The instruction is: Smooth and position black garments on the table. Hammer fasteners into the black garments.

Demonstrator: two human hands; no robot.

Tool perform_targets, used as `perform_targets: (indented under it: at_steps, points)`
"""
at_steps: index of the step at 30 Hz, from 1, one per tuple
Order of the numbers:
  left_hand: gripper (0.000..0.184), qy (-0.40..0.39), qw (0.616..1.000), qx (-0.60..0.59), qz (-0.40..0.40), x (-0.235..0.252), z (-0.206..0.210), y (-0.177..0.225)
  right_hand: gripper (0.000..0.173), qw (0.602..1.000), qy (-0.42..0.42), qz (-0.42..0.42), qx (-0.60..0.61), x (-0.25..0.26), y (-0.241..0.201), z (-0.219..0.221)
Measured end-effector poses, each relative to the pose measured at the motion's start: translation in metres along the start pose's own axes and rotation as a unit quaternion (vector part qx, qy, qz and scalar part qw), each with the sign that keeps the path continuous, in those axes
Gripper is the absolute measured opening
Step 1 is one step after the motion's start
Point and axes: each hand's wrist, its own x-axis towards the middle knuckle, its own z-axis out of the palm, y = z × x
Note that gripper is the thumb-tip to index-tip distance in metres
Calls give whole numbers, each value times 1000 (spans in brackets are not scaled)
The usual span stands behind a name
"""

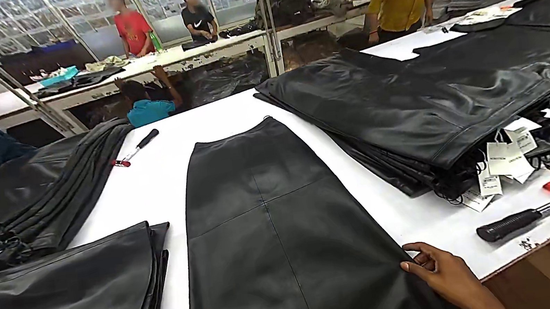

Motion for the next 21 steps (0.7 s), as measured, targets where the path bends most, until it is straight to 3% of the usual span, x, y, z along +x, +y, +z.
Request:
perform_targets:
  at_steps: [4, 10, 14, 21]
  points:
    - [53, -15, 1000, -9, 14, -2, -2, 3, 47, 1000, -23, 16, -6, -1, 2, -8]
    - [36, -20, 996, -83, 39, 0, -8, -3, 46, 998, 41, -38, -30, 3, 1, 1]
    - [33, 20, 998, -49, 19, 1, -1, -1, 42, 998, 19, -50, -14, 7, -1, -1]
    - [34, 43, 998, 33, -43, 1, 3, 9, 50, 999, -22, -14, 27, 17, 4, -11]
